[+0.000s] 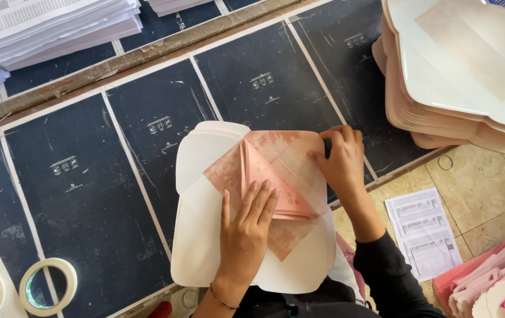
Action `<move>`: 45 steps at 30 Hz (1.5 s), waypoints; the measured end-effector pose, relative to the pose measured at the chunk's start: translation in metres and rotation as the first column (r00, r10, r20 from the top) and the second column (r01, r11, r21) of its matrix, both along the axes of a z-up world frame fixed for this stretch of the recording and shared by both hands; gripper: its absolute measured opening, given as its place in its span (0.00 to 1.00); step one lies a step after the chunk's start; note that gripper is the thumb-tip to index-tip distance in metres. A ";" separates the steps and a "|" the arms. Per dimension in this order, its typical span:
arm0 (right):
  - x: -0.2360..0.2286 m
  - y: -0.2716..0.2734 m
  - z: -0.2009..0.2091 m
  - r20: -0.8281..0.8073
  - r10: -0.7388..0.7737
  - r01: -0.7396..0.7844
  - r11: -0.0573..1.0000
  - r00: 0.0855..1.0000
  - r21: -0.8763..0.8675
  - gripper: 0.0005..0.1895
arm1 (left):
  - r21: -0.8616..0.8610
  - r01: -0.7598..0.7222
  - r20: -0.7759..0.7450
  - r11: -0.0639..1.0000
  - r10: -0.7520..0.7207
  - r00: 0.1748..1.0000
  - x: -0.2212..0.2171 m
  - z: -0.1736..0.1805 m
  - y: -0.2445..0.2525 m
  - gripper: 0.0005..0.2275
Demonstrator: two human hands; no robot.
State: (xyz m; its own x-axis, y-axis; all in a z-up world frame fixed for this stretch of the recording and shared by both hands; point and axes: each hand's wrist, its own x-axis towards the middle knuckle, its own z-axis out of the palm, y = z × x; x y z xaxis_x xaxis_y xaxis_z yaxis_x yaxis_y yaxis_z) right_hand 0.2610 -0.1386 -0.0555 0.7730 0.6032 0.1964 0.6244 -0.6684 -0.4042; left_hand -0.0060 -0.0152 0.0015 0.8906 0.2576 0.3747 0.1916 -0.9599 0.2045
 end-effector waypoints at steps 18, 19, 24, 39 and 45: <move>-0.102 0.045 0.091 -0.238 0.679 -0.586 0.726 0.694 0.360 0.31 | -0.104 -0.050 -0.050 0.993 0.045 0.998 -0.015 -0.052 -0.010 0.24; -0.108 0.043 0.081 -0.239 0.679 -0.586 0.726 0.694 0.360 0.31 | -0.104 -0.050 -0.051 0.993 0.044 0.998 -0.015 -0.049 -0.010 0.24; -0.110 0.037 0.071 -0.423 0.662 -0.512 0.748 0.619 0.422 0.41 | -0.644 0.189 0.304 0.741 0.021 0.952 -0.007 -0.009 -0.001 0.15; 0.003 -0.004 -0.002 -0.061 0.016 -0.018 1.000 0.998 -0.025 0.35 | 0.075 0.078 0.198 0.994 -0.091 0.976 0.043 0.002 0.011 0.31; 0.008 0.002 -0.001 -0.070 0.012 -0.022 0.989 0.998 -0.146 0.27 | 0.112 0.075 0.292 0.991 -0.105 0.951 0.037 0.009 0.016 0.11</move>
